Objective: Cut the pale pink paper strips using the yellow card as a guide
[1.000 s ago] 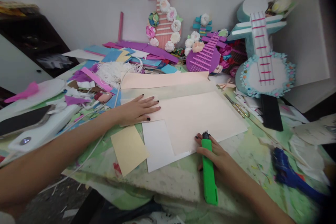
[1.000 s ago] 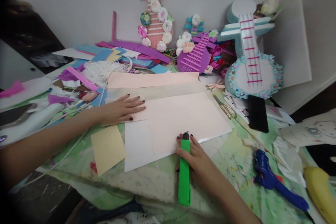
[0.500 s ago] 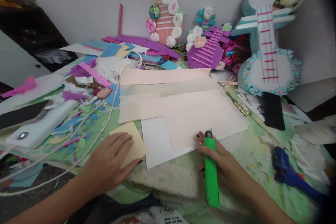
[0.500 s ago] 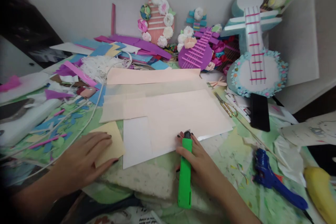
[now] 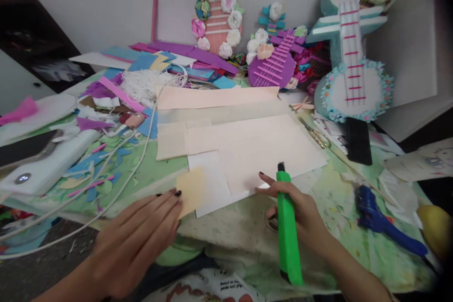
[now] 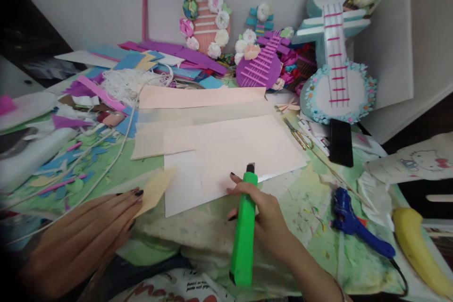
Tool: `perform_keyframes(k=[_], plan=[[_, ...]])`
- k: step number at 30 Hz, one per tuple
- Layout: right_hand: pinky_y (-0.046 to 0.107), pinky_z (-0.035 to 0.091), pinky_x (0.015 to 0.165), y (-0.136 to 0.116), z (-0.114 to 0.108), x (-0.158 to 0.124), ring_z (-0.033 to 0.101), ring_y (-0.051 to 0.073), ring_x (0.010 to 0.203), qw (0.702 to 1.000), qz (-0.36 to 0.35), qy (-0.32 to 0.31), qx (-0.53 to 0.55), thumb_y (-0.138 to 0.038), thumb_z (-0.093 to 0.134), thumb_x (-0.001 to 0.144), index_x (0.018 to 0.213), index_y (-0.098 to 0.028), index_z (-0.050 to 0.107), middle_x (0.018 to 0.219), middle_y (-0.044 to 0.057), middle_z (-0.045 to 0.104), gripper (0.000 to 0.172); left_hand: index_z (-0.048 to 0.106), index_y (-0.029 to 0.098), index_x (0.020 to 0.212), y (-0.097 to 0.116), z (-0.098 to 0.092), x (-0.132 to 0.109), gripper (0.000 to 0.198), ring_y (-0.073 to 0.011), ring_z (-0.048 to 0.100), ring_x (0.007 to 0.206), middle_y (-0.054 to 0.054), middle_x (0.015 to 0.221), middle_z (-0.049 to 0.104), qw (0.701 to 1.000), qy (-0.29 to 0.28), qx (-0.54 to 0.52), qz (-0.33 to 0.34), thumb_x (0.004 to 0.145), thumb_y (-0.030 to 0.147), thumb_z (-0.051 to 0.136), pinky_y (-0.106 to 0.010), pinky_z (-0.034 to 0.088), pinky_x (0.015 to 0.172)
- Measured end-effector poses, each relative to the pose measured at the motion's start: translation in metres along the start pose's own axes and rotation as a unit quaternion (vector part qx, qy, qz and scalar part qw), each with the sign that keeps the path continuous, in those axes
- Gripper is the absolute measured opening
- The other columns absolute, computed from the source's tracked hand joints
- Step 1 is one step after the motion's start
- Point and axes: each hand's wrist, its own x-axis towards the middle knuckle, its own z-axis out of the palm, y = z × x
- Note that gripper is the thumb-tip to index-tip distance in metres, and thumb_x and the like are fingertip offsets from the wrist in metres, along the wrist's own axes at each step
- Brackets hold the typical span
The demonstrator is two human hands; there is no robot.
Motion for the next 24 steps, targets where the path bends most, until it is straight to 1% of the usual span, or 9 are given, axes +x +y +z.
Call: perform_keyframes(k=[2,3,5,9,12,15,17,21,24], plan=[[0.027,0.062,0.06,-0.009,0.01,0.008,0.072,0.024,0.095,0.991,0.064,0.02,0.117,-0.022,0.055,0.087,0.107,-0.029,0.043,0.127,0.011,0.062,0.024,0.06,0.009,0.124,0.011,0.004,0.014,0.037,-0.0279,0.058,0.12,-0.015,0.117,0.067,0.999,-0.021,-0.017,0.024,0.088,0.011,0.053,-0.04,0.051,0.099],[0.027,0.062,0.06,-0.013,0.014,0.014,0.074,0.022,0.087,0.985,0.082,0.036,0.149,-0.027,0.055,0.088,0.104,-0.028,0.042,0.124,0.011,0.063,0.021,0.063,0.007,0.119,0.016,0.009,0.023,0.033,-0.0293,0.056,0.122,-0.016,0.12,0.066,0.999,-0.008,-0.026,0.017,0.089,0.011,0.049,-0.042,0.051,0.1],[0.028,0.062,0.062,-0.02,0.021,0.026,0.074,0.019,0.078,0.974,0.091,0.093,0.184,-0.033,0.058,0.087,0.1,-0.028,0.04,0.118,0.009,0.065,0.023,0.065,0.005,0.114,0.026,0.025,0.04,0.031,-0.0324,0.054,0.124,-0.018,0.122,0.064,0.996,0.012,-0.045,0.074,0.088,0.013,0.051,-0.045,0.052,0.098],[0.023,0.06,0.059,-0.027,0.018,0.05,0.072,0.014,0.07,0.963,0.104,0.171,0.179,-0.029,0.071,0.076,0.091,-0.026,0.041,0.109,0.005,0.068,0.034,0.069,0.001,0.103,0.036,0.058,0.073,0.024,-0.0342,0.062,0.113,-0.02,0.11,0.069,0.983,0.112,-0.052,0.134,0.086,0.014,0.057,-0.044,0.056,0.091],[0.025,0.06,0.062,-0.021,0.008,0.064,0.072,0.014,0.072,0.964,0.11,0.197,0.142,-0.028,0.073,0.073,0.09,-0.024,0.046,0.105,0.004,0.068,0.032,0.069,0.003,0.1,0.033,0.069,0.087,0.019,-0.0318,0.064,0.109,-0.018,0.105,0.071,0.983,0.107,-0.066,0.134,0.086,0.013,0.062,-0.044,0.056,0.09],[0.029,0.059,0.064,-0.003,0.002,0.073,0.072,0.019,0.077,0.959,0.124,0.241,0.087,-0.029,0.075,0.068,0.089,-0.023,0.051,0.084,0.0,0.068,0.033,0.068,0.006,0.097,0.025,0.071,0.087,0.014,-0.0284,0.065,0.107,-0.016,0.101,0.072,0.985,0.075,-0.1,0.121,0.089,0.016,0.061,-0.044,0.056,0.089],[0.03,0.057,0.061,0.011,0.005,0.077,0.07,0.02,0.071,0.958,0.144,0.245,0.035,-0.029,0.076,0.067,0.089,-0.023,0.053,0.073,-0.002,0.066,0.032,0.067,0.008,0.094,0.019,0.071,0.079,0.011,-0.0261,0.068,0.1,-0.014,0.095,0.072,0.989,0.057,-0.11,0.084,0.089,0.016,0.061,-0.043,0.057,0.087],[0.03,0.053,0.059,0.03,0.016,0.076,0.067,0.018,0.062,0.96,0.158,0.231,-0.015,-0.031,0.075,0.069,0.089,-0.023,0.054,0.07,-0.002,0.066,0.03,0.066,0.009,0.099,0.006,0.075,0.057,0.015,-0.0272,0.068,0.097,-0.014,0.097,0.071,0.992,-0.004,-0.12,-0.031,0.091,0.015,0.054,-0.045,0.057,0.083],[0.031,0.052,0.062,0.034,0.021,0.075,0.066,0.018,0.062,0.96,0.153,0.227,-0.056,-0.032,0.073,0.073,0.091,-0.024,0.055,0.071,-0.003,0.067,0.026,0.063,0.008,0.11,0.001,0.079,0.047,0.024,-0.0314,0.063,0.109,-0.018,0.112,0.068,0.989,-0.051,-0.13,-0.057,0.093,0.018,0.05,-0.05,0.055,0.088]])
